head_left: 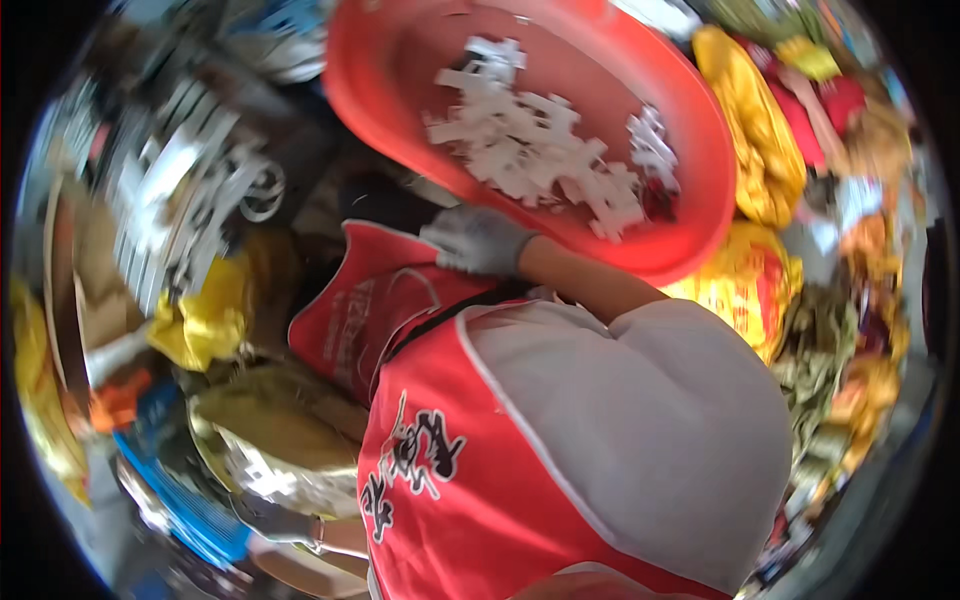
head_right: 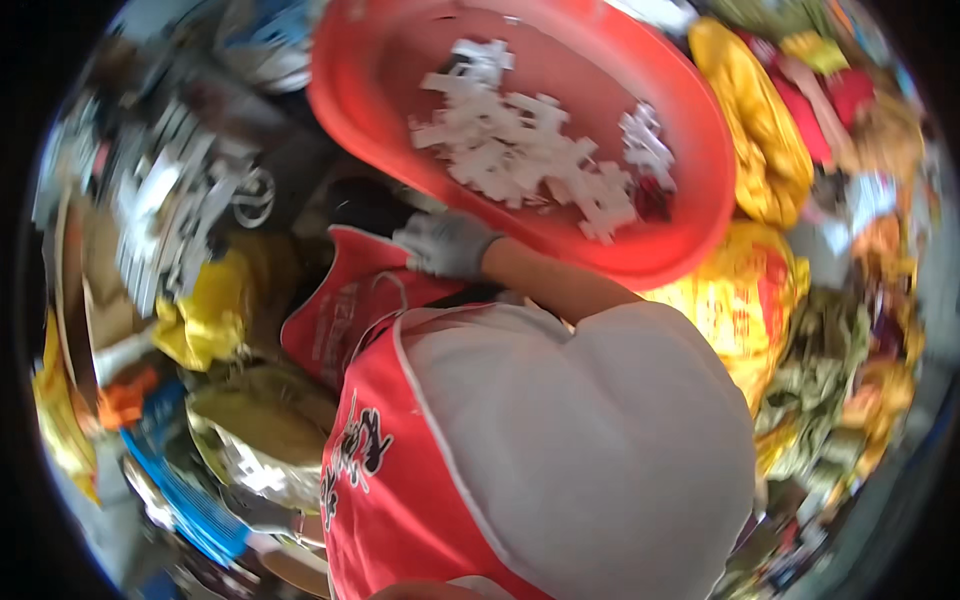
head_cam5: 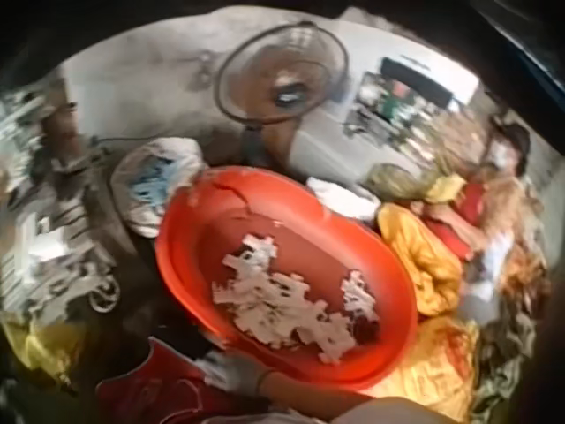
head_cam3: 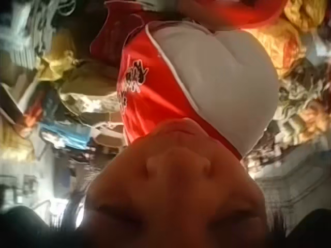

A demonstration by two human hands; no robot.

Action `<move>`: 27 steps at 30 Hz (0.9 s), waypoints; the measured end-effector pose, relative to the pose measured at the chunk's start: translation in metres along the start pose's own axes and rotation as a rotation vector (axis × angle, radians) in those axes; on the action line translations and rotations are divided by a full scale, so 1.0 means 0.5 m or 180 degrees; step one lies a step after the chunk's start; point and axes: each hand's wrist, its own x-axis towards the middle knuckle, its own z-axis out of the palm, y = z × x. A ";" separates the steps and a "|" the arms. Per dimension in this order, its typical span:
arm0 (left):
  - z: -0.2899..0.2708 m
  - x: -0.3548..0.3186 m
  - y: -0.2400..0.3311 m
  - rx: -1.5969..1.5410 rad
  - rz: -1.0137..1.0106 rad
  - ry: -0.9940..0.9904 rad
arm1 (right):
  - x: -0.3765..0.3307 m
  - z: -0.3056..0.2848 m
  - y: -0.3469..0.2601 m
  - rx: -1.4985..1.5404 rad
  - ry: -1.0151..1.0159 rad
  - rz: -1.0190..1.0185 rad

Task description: Processing plastic toy components using a machine and sorting them into a bag.

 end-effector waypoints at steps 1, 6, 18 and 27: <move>0.027 0.035 0.061 -0.0124 0.0176 -0.0084 | -0.036 0.019 0.005 -0.0069 -0.0107 -0.0077; 0.130 0.108 0.303 -0.0617 0.1319 -0.0644 | -0.143 -0.016 0.083 -0.0145 0.0378 -0.0777; 0.184 0.046 0.407 -0.0435 0.1783 -0.1493 | -0.702 -0.175 0.407 -0.1152 0.1023 0.5404; 0.182 0.019 0.433 -0.0275 0.1564 -0.1741 | -0.646 -0.173 0.473 -0.1724 0.0041 0.4488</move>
